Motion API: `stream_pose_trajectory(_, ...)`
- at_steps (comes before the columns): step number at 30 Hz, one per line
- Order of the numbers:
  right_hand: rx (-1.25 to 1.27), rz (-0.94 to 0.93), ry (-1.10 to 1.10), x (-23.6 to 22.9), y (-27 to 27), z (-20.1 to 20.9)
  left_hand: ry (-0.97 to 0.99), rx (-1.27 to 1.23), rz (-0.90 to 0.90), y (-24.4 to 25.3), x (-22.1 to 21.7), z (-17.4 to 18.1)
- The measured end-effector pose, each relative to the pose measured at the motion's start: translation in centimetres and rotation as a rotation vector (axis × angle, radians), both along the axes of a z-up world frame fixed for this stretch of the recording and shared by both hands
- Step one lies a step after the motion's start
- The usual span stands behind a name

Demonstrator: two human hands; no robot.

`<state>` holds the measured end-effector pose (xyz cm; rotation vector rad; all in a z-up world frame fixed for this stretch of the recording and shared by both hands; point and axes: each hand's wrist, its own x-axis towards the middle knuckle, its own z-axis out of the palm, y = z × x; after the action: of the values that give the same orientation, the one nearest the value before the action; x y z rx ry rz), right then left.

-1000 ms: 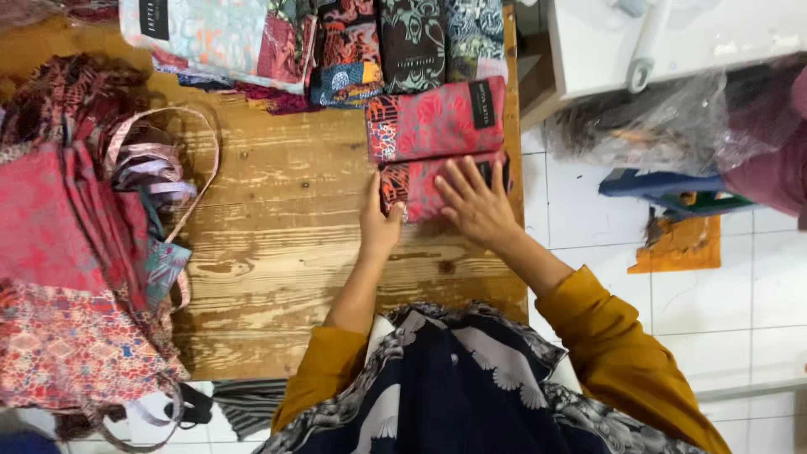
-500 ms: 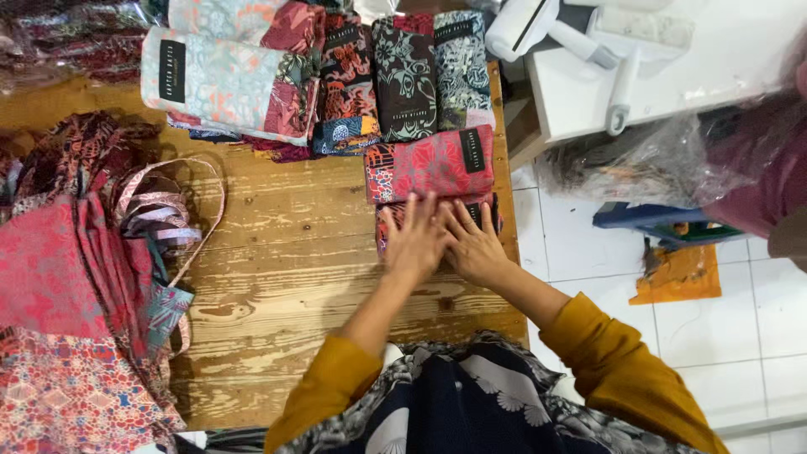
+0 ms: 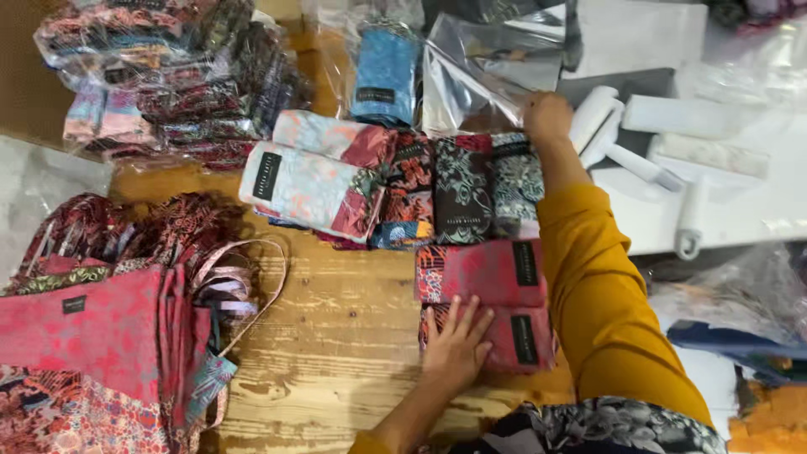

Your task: The person folds several patterned fabric items on a wooden table, then places them into clear plastic bags. The person handles the items one at a time, smoothing and folding them before packaging.

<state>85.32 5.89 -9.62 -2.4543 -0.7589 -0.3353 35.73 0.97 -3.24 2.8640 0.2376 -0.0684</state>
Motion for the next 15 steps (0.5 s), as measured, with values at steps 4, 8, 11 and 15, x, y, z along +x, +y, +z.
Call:
stream_pose_trajectory(4,0.065,0.116,0.129,2.8,-0.1,-2.9,-0.065,0.007,0.003,0.0,-0.2,-0.4)
stream_pose_trajectory(8,0.137,0.186,0.302,4.3,0.1,-4.8,-0.066,-0.017,0.013,0.2,-0.4,-1.0)
stream_pose_trajectory(11,0.050,0.152,0.169,3.5,0.6,-4.3,-0.076,0.044,-0.002,0.0,-0.4,-1.1)
stream_pose_trajectory(15,0.307,0.163,-0.190,1.5,1.8,0.7,-0.067,0.056,0.003,-0.1,-0.5,-1.3)
